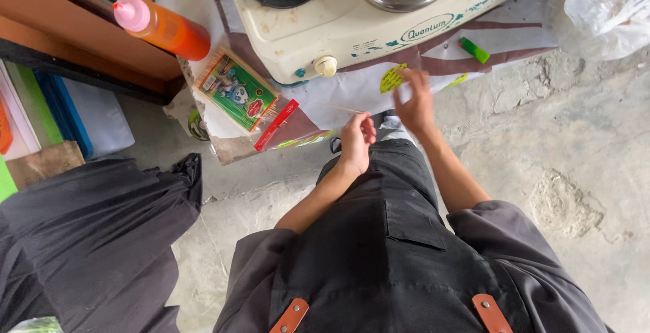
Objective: The person pours water from a large jug into a pot, carries the pot to a work area, assembles a steamer by placing a rack and lid on the pot, and then places the assembled steamer onto a portable gas stove and ignites it with a match.
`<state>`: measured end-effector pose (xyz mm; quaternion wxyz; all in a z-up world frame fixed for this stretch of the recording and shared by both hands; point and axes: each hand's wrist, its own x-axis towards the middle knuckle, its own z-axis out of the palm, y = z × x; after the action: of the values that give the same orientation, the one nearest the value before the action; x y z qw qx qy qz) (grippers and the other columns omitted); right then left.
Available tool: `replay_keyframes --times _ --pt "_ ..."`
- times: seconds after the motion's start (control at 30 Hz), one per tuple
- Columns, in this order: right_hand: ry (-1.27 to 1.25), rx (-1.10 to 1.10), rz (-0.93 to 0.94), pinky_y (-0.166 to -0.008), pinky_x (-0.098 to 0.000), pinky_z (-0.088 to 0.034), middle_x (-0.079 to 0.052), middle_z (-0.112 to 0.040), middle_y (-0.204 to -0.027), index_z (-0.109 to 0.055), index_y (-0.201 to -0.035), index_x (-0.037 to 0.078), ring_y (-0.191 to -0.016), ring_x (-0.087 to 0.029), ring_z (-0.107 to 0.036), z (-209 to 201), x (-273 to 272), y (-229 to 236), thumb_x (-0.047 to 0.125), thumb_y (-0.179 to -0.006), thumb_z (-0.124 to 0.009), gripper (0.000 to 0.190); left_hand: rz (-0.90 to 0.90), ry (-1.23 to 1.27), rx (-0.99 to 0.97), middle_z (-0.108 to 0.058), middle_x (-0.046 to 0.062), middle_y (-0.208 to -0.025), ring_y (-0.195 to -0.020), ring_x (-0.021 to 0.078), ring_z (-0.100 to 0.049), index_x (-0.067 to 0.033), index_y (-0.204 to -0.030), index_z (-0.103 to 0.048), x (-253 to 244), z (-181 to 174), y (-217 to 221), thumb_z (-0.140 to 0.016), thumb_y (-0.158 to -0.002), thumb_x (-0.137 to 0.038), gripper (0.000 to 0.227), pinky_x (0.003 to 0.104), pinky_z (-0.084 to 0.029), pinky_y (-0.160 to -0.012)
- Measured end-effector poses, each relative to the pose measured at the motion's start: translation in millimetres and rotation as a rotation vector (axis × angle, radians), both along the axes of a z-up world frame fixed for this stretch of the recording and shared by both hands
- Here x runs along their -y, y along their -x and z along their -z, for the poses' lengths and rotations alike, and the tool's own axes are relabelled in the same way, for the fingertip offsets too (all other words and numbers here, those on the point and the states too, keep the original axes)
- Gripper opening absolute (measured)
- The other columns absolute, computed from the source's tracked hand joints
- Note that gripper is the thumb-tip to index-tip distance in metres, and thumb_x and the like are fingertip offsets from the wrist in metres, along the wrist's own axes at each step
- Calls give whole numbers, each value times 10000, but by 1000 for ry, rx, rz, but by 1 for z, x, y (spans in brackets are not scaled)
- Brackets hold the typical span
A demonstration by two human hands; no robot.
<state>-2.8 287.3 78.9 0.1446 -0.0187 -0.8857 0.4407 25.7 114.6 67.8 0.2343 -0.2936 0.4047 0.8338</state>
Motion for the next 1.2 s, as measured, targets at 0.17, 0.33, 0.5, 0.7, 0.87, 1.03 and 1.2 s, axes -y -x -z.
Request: replay_keyframes --times 0.17,0.33,0.5,0.7,0.87,1.03,1.2 --pt "-113 -79 -368 -997 -486 -465 -248 -523 -1380 -656 -1360 73 -1204 -431 -521 -53 52 5 45 -823 -749 546 235 -136 -42 -618 35 -785 -646 120 -561 -91 -890 -597 16 -38 -12 -529 -982 -236 185 268 -408 -566" --pt "-273 -178 -426 -988 -486 -476 -82 -715 -1074 -729 -1090 88 -1158 -327 -654 -56 58 11 144 -943 -747 158 658 486 -519 -654 64 -713 -635 163 -581 -58 -784 -624 77 -52 14 -429 -1037 -334 422 333 -466 -621" --pt "-121 145 -453 -788 -427 -536 -139 -706 -932 -698 -1155 36 -856 -299 -672 -57 71 -13 129 -1006 -672 177 770 1091 -643 -726 111 -713 -646 231 -697 -54 -836 -727 149 -84 77 -514 -959 -306 351 394 -522 -646" --pt "203 313 -386 -594 -339 -570 -129 -744 -883 -569 -1210 -7 -649 -186 -707 -63 96 -8 120 -1040 -541 214 812 903 -735 -787 63 -808 -720 160 -738 -67 -892 -757 172 -97 145 -645 -967 -326 292 314 -566 -678" --pt "264 216 -197 -550 -290 -558 -117 -763 -824 -550 -1056 -22 -625 -160 -739 -61 104 21 156 -1063 -573 179 159 1063 -742 -780 52 -833 -669 137 -732 -114 -1090 -755 132 -75 153 -648 -961 -428 356 304 -550 -616" --pt "317 249 -51 -465 -347 -490 -124 -731 -705 -566 -1038 -24 -499 -190 -658 -60 112 66 189 -1063 -586 215 86 861 -736 -792 77 -906 -745 142 -751 -98 -1180 -739 74 -44 122 -676 -964 -371 354 293 -581 -663" --pt "277 125 -39 -515 -341 -516 -130 -728 -708 -573 -1035 -33 -561 -182 -700 -56 119 86 189 -1057 -606 226 30 720 -616 -769 103 -1058 -774 152 -752 -63 -1236 -703 50 -51 103 -667 -950 -299 372 296 -597 -663"
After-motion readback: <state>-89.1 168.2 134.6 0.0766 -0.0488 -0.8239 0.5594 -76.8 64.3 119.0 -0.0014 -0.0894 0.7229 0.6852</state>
